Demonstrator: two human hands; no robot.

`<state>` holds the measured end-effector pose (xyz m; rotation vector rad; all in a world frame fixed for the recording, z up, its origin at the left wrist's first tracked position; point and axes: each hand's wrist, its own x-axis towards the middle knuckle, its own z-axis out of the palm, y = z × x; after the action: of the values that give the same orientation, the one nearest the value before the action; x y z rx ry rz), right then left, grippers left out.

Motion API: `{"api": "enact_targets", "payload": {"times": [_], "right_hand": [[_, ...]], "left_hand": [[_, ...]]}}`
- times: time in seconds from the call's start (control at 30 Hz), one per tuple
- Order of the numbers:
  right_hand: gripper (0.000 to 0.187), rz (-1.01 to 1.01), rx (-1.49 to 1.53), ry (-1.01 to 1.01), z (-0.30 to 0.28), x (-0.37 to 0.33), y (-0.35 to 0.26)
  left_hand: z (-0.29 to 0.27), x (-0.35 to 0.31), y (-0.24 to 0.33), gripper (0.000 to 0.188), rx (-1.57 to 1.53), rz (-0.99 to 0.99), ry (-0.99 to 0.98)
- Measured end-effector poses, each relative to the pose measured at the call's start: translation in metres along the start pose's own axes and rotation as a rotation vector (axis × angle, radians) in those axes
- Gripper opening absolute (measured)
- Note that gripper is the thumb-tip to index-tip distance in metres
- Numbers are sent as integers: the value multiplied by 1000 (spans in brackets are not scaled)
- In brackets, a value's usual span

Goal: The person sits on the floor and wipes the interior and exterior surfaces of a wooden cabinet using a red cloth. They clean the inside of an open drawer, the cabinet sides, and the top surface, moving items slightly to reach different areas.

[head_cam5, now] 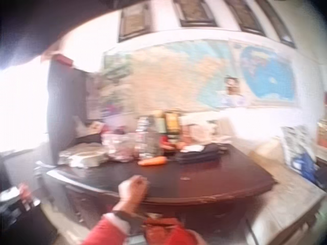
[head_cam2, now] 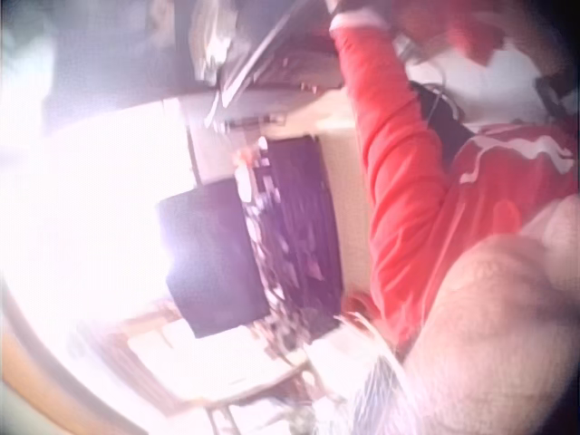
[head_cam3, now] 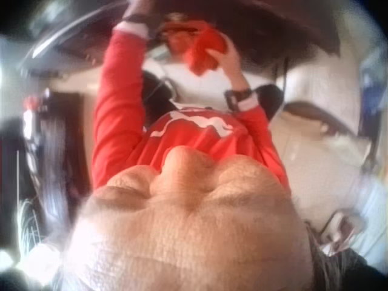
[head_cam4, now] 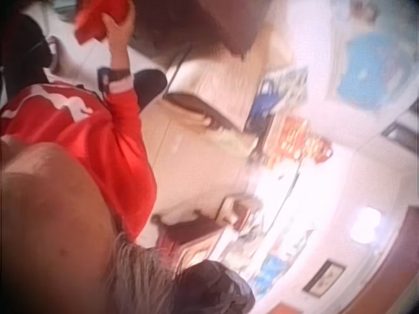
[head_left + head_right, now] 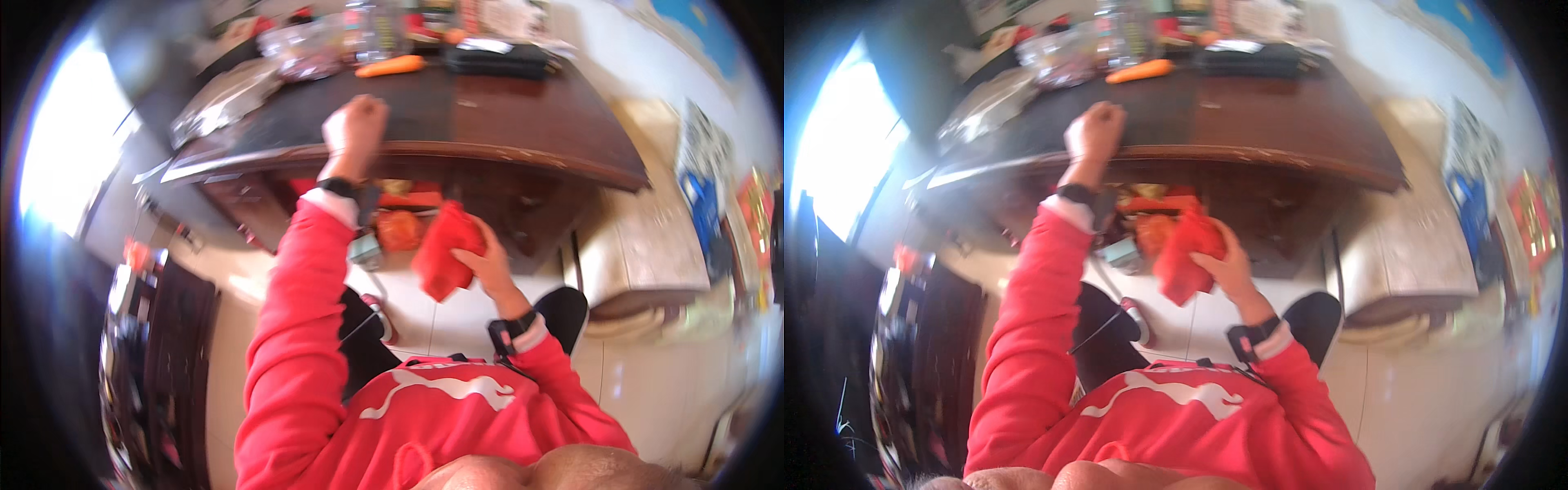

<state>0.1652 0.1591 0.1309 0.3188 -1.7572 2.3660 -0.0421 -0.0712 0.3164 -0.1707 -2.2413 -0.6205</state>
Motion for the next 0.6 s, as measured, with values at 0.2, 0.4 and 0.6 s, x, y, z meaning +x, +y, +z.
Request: {"api": "enact_targets", "payload": {"times": [0.2,0.4,0.6], "right_hand": [[55,111,79,279,-42,-29,7],[47,178,208,349,-39,-33,29],[54,363,143,176,2,-16,68]], "left_hand": [[-4,-22,-7,25,-282,187,131],[14,-171,-24,22,-807,16,53],[49,-298,-47,56,-1017,-743,-705]]}}
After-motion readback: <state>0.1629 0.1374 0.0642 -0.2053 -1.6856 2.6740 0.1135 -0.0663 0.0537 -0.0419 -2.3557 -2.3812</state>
